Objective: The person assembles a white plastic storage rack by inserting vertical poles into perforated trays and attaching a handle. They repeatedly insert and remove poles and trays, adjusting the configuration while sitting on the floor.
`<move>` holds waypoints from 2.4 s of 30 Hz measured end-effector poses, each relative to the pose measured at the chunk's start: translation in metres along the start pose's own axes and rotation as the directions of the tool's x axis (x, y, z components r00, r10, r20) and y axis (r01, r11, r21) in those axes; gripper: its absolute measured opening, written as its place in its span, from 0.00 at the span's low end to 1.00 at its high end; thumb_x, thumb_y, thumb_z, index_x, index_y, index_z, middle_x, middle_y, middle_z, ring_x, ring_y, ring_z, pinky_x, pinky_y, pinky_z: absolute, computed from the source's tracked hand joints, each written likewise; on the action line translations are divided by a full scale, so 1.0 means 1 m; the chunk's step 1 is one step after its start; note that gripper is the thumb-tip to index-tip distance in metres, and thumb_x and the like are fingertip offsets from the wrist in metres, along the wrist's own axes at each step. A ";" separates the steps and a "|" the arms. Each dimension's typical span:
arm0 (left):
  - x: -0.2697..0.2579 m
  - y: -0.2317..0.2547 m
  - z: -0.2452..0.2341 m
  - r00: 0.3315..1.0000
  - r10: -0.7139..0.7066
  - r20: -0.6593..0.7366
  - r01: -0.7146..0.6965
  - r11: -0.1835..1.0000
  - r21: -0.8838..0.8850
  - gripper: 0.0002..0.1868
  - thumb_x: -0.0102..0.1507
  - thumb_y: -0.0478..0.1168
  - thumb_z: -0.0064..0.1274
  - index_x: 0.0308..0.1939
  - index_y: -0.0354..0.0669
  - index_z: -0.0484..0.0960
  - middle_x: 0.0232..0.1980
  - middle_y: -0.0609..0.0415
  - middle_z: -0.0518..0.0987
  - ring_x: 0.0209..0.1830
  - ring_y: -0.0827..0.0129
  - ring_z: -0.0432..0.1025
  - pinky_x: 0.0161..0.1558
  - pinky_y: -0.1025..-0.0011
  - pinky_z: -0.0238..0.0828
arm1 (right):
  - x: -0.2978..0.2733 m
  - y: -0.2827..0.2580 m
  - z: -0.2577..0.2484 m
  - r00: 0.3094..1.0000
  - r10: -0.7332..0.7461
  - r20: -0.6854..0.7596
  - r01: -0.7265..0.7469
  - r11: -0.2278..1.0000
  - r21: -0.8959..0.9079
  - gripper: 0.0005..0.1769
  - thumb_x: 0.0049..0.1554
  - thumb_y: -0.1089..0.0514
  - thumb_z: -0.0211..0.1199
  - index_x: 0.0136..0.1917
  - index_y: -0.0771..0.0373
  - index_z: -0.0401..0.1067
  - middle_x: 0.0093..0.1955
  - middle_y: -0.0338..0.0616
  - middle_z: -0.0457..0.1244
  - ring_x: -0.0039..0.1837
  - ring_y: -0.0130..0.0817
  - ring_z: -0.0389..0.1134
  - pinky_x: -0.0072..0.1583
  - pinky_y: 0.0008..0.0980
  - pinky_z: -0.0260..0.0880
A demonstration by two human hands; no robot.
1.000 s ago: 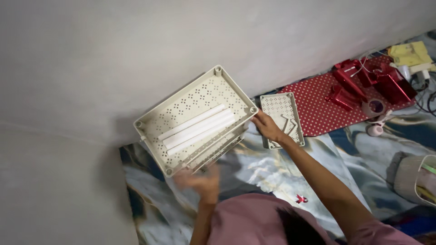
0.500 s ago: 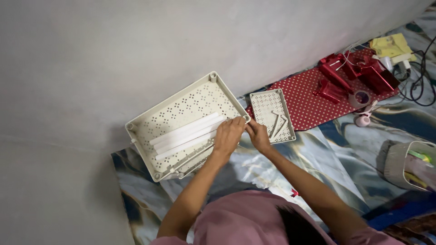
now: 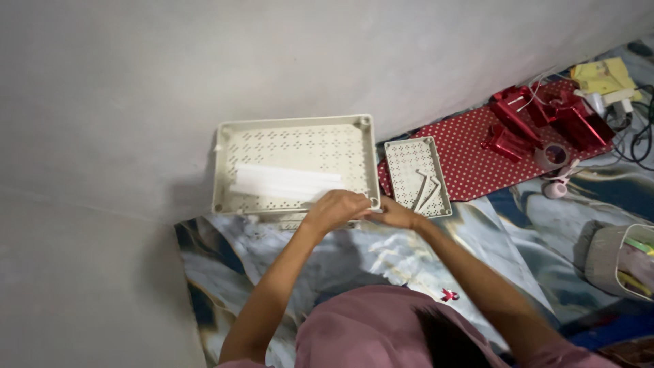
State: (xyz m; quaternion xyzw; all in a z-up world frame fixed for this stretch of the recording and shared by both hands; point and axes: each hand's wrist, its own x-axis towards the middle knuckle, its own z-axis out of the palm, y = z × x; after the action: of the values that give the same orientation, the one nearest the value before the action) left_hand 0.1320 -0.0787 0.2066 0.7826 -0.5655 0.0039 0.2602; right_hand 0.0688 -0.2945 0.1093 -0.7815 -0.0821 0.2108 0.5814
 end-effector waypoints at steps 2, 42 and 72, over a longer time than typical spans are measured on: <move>0.000 0.007 0.003 0.998 0.052 -0.034 -0.049 0.996 0.075 0.12 0.65 0.50 0.54 0.41 0.47 0.80 0.36 0.54 0.81 0.33 0.57 0.79 0.35 0.60 0.75 | 0.008 0.014 -0.014 0.980 -0.048 0.193 0.024 0.991 0.129 0.25 0.59 0.55 0.65 0.68 0.60 0.66 0.65 0.46 0.65 0.66 0.36 0.67 0.67 0.37 0.72; 0.016 -0.009 0.026 0.997 0.030 -0.072 -0.004 0.940 0.342 0.10 0.60 0.33 0.55 0.45 0.43 0.78 0.44 0.54 0.84 0.32 0.66 0.80 0.31 0.69 0.77 | 0.062 0.105 0.022 0.895 -0.114 -0.431 0.084 0.993 -0.088 0.04 0.55 0.62 0.65 0.45 0.63 0.74 0.44 0.41 0.69 0.47 0.30 0.69 0.47 0.34 0.72; 0.006 0.012 0.017 0.994 0.041 -0.101 0.002 0.918 0.396 0.14 0.71 0.50 0.46 0.39 0.45 0.75 0.35 0.58 0.82 0.27 0.68 0.79 0.27 0.69 0.75 | -0.004 0.014 -0.037 0.988 -0.155 0.021 0.150 0.896 -0.418 0.18 0.64 0.50 0.59 0.46 0.69 0.75 0.36 0.55 0.69 0.36 0.42 0.70 0.42 0.43 0.70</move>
State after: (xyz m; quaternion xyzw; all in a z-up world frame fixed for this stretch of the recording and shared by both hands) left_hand 0.1188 -0.0939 0.1983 0.8120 -0.5460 0.1625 0.1270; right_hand 0.0791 -0.3324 0.1061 -0.8803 -0.1826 0.1371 0.4160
